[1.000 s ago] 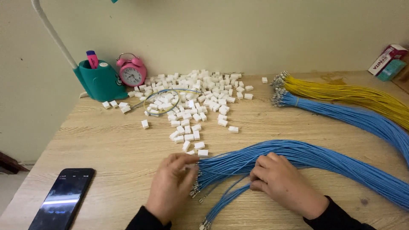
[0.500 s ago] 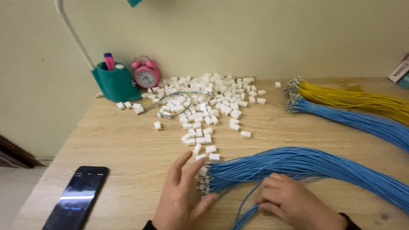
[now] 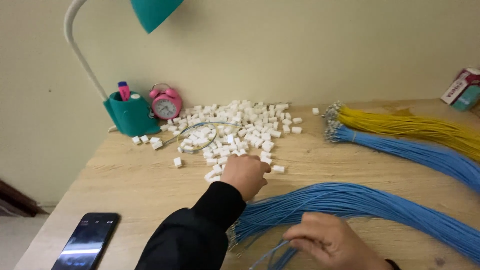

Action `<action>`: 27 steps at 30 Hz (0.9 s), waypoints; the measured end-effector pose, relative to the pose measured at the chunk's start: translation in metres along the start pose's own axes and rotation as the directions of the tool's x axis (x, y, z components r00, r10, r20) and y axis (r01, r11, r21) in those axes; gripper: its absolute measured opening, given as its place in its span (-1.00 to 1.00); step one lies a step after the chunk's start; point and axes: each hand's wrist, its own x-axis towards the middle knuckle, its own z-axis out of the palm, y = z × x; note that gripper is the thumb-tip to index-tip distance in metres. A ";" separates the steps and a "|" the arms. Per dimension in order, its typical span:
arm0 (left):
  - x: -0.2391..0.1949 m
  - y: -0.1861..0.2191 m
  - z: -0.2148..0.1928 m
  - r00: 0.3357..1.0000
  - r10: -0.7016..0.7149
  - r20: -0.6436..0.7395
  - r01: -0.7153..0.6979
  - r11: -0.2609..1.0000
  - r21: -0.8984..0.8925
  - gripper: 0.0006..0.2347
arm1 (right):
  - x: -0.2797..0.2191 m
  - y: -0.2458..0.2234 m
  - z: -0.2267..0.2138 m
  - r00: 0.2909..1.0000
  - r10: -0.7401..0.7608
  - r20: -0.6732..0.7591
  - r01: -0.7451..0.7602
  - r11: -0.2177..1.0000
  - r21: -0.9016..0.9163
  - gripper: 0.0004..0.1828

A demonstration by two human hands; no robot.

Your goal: The person assembles fiber optic cables by inserting the ends of blue and yellow cables into white plastic connectors. They repeatedly pick up a connector and a cable, insert the cable, and place the assembled unit on the table. The person also briefly interacts with a smartphone on the table.

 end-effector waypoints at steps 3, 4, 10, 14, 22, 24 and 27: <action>0.030 0.009 0.016 0.990 0.116 -0.083 -0.115 0.993 0.022 -0.73 | -0.002 0.002 -0.004 0.998 0.054 0.022 -0.056 0.997 0.062 -0.82; 0.037 0.013 0.017 0.989 0.121 -0.084 -0.120 0.992 0.027 -0.73 | -0.001 -0.004 -0.007 0.998 0.055 0.015 -0.056 0.997 0.061 -0.82; 0.072 0.028 0.037 0.987 0.145 0.069 -0.146 0.989 0.003 -0.77 | -0.002 -0.022 -0.022 0.970 0.079 -0.232 -0.045 0.988 0.149 -0.82; 0.075 0.024 0.046 0.982 0.178 0.058 -0.181 0.982 0.059 -0.84 | -0.006 -0.018 -0.026 0.959 -0.038 -0.281 0.077 0.988 0.131 -0.80; -0.083 0.028 -0.067 0.964 -0.197 -0.178 -0.072 0.452 -0.889 -0.81 | 0.007 -0.035 -0.033 0.957 0.094 -0.274 -0.073 0.994 0.087 -0.81; -0.122 0.031 -0.067 0.944 -0.296 0.145 0.113 -0.123 -0.986 -0.69 | 0.012 -0.040 -0.032 0.910 0.338 -0.239 -0.316 0.940 0.124 -0.71; -0.141 0.031 -0.029 0.891 -0.279 0.359 0.039 -0.739 -0.673 -0.66 | 0.021 -0.043 -0.025 0.940 0.208 -0.272 -0.191 0.978 0.089 -0.78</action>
